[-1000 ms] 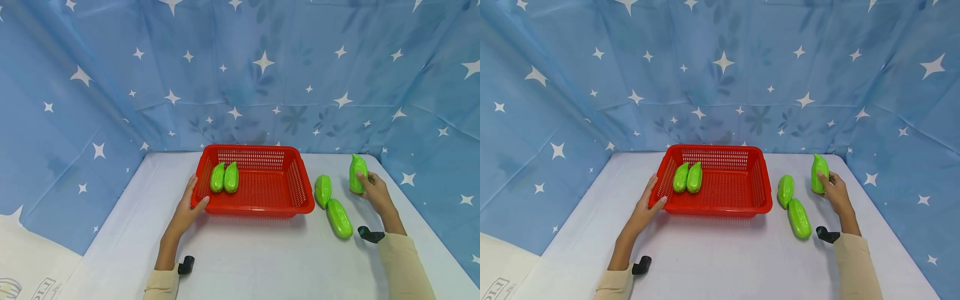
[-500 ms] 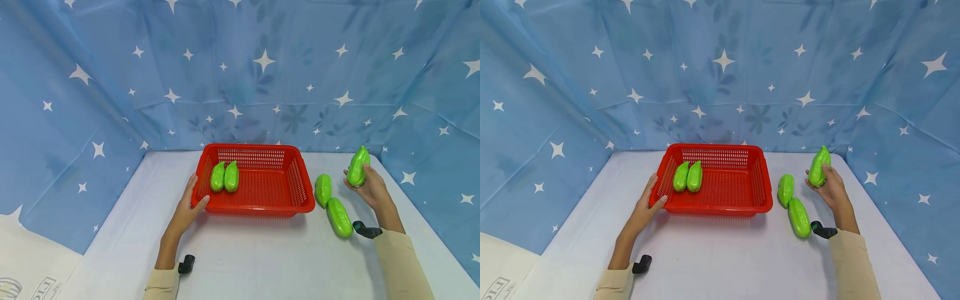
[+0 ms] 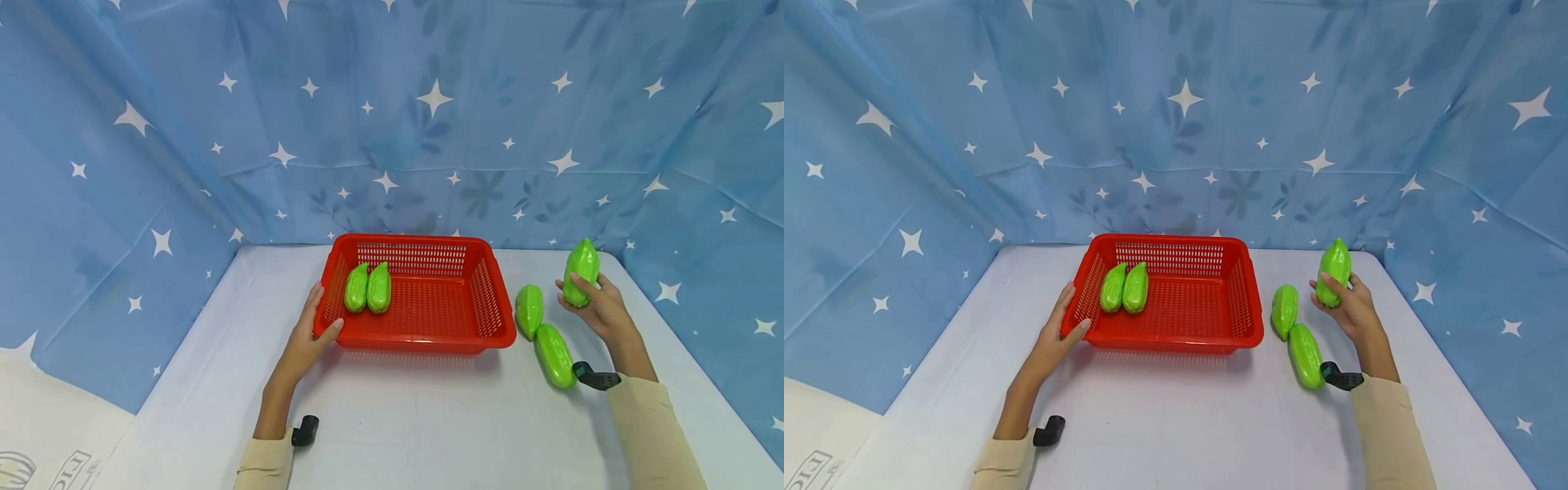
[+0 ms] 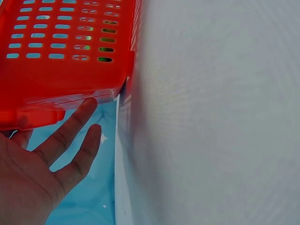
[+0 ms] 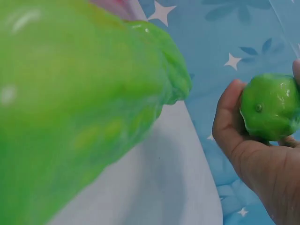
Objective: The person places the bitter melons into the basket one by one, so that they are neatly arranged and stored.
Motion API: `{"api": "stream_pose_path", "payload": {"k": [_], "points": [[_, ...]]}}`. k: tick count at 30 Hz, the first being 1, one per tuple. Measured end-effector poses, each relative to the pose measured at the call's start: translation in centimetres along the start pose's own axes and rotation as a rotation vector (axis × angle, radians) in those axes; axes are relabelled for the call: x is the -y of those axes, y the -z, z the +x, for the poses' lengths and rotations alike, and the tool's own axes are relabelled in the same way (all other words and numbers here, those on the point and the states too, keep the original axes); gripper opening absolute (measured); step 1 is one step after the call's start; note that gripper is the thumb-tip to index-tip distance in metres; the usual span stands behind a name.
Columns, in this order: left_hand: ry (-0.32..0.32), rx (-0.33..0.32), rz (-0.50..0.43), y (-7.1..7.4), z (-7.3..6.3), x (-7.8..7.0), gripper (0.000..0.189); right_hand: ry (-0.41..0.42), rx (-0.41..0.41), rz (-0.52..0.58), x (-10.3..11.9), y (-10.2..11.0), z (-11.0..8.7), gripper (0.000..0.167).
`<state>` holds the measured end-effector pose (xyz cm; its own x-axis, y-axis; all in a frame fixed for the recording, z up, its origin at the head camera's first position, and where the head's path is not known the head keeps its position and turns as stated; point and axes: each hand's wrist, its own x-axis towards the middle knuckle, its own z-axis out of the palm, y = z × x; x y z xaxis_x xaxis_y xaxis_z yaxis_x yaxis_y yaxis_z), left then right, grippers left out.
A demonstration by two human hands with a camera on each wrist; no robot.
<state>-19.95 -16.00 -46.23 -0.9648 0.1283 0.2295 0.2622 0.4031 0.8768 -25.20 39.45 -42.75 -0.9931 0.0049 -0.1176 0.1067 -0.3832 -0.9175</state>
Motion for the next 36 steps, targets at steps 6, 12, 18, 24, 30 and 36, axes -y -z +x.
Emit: {"api": "stream_pose_path", "payload": {"k": [6, 12, 18, 24, 30, 36], "points": [[-0.002, 0.001, -0.001, 0.0, 0.1, -0.1, 0.080, 0.052, 0.022, -0.053, 0.2, -0.6, 0.1, 0.051], [-0.003, 0.001, 0.006, 0.0, 0.2, -0.2, 0.081, 0.062, 0.027, -0.088, 0.5, -1.4, 0.3, 0.038], [-0.003, 0.004, 0.001, 0.1, 0.3, -0.2, 0.081, 0.046, 0.042, -0.109, 0.7, -2.4, 0.2, 0.055], [-0.001, 0.001, 0.002, 0.0, 0.2, -0.2, 0.081, 0.064, 0.086, -0.117, 0.8, -3.7, 0.3, 0.047], [0.004, 0.006, -0.006, 0.0, -0.1, -0.1, 0.081, 0.092, 0.130, -0.161, 0.9, -5.5, 0.2, 0.035], [0.008, 0.001, -0.003, 0.0, 0.0, -0.2, 0.080, 0.045, 0.223, -0.181, 1.8, -8.4, 0.5, 0.041]]}}
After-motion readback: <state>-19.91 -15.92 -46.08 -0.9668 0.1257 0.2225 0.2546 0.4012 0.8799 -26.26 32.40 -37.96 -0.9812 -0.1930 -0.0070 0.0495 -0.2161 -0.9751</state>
